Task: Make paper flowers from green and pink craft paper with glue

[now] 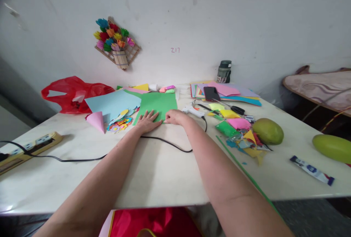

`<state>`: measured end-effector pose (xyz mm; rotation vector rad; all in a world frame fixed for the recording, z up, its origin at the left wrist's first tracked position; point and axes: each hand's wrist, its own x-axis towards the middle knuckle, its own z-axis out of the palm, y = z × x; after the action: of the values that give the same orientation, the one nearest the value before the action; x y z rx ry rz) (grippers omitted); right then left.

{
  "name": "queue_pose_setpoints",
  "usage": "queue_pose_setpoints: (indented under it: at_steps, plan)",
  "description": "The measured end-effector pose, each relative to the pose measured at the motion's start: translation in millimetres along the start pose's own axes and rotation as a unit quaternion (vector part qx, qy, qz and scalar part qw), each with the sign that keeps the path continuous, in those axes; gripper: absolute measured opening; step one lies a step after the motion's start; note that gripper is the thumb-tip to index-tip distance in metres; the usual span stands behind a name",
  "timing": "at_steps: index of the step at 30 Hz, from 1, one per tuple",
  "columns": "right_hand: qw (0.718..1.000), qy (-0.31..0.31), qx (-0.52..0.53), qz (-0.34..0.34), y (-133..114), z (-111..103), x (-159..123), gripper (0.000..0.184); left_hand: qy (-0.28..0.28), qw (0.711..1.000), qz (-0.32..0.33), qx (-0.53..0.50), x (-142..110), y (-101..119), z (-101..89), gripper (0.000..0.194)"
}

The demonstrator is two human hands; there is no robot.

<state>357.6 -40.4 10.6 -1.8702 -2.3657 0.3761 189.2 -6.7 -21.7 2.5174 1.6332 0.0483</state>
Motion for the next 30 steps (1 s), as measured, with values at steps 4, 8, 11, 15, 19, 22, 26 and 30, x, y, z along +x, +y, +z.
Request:
queue_pose_setpoints:
  at_steps: [4, 8, 11, 15, 19, 22, 26, 30]
  plan:
    - [0.998, -0.016, -0.038, 0.037, -9, -6, -4, 0.024, -0.007, 1.000, -0.008, 0.006, 0, 1, -0.5, 0.083]
    - [0.996, -0.030, -0.052, 0.061, -14, -11, -6, 0.026, -0.008, 1.000, -0.006, 0.008, -1, 1, -0.8, 0.085]
    - [0.996, -0.033, -0.045, 0.065, -15, -12, -6, 0.028, -0.002, 1.000, -0.003, 0.007, -2, 1, -0.4, 0.085]
    - [0.996, -0.035, -0.047, 0.060, -13, -12, -6, 0.027, 0.004, 1.000, -0.005, 0.003, -2, 1, 0.0, 0.085]
    - [0.998, -0.026, -0.038, 0.052, -7, -10, -5, 0.028, -0.002, 1.000, -0.017, -0.005, 0, 3, -0.6, 0.084]
    - [0.999, -0.032, -0.009, 0.025, 4, -8, -3, 0.029, -0.004, 1.000, -0.025, -0.007, 1, 4, -1.6, 0.083]
    - [0.999, -0.023, 0.030, -0.025, 20, -6, -1, 0.027, 0.001, 1.000, -0.023, -0.005, 0, 7, -2.4, 0.082]
    - [0.996, -0.043, 0.054, -0.048, 28, -9, -4, 0.025, 0.039, 0.999, -0.006, 0.009, -4, 8, -0.5, 0.075]
